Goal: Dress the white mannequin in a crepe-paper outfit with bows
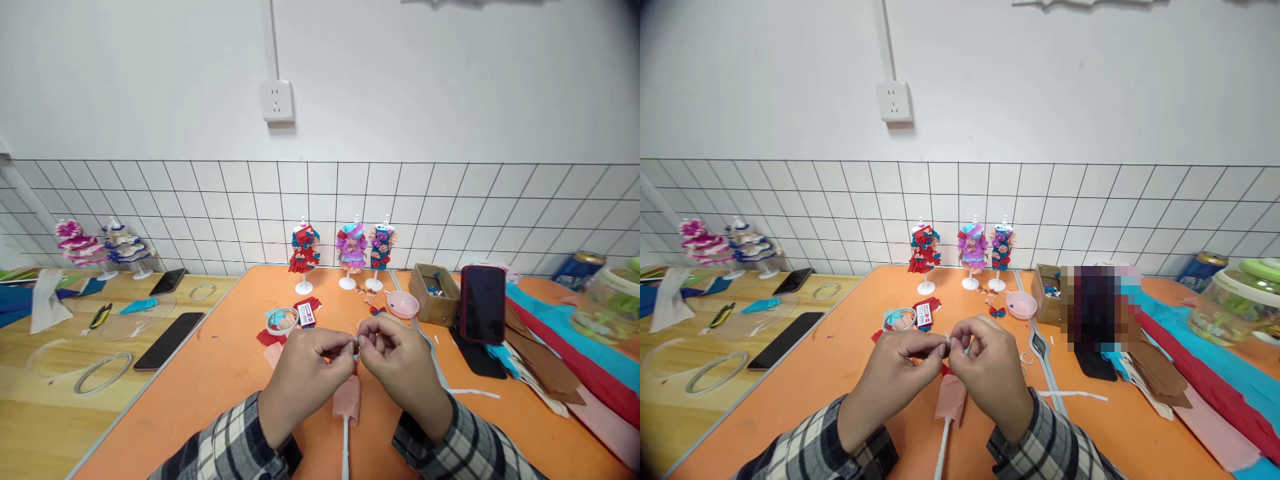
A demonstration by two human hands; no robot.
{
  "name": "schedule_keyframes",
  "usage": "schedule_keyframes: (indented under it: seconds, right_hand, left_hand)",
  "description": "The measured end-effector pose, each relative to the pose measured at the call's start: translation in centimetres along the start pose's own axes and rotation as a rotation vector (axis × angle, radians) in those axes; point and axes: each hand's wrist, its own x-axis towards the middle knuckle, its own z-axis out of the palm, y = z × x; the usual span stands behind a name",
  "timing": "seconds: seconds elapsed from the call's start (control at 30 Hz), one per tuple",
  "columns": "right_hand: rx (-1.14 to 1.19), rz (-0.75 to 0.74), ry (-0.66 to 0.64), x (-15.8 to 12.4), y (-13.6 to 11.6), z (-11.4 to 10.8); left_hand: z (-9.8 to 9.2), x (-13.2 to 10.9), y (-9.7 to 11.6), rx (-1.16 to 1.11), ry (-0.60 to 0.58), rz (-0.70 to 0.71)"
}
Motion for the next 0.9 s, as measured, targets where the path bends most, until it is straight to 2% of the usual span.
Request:
schedule_keyframes:
  seconds: [0.2, 0.33, 0.43, 0.53, 0.67, 0.73, 0.83, 0.9]
  right_hand:
    - [0.412, 0.354, -0.210, 0.8, 0.1, -0.7]
    - [0.624, 0.492, -0.222, 1.1, 0.4, -0.7]
    - [0.684, 0.504, -0.209, 1.2, 0.5, -0.7]
    - [0.601, 0.421, -0.172, 1.3, 0.3, -1.1]
    - [0.349, 0.186, 0.007, 1.0, 0.0, -1.2]
    - [0.202, 0.059, 0.055, 0.6, -0.3, -1.1]
    - [0.030, -0.103, 0.097, 0.1, -0.4, -1.1]
    - [-0.067, -0.179, 0.160, 0.1, -0.1, -1.4]
  left_hand:
    - [-0.1, 0.3, 0.0, -0.116, 0.026, 0.017]
    - [-0.4, 0.2, 0.4, -0.223, 0.022, 0.058]
    - [-0.6, 0.2, 0.5, -0.250, 0.015, 0.083]
    - [-0.6, 0.1, 0.4, -0.227, 0.006, 0.036]
    - [-0.5, 0.1, 0.1, -0.216, -0.076, -0.009]
    - [-0.7, 0.1, 0.2, -0.206, -0.118, -0.001]
    - [-1.0, 0.3, 0.2, -0.085, -0.134, -0.014]
    - [-1.4, 0.4, 0.0, 0.044, -0.137, -0.079]
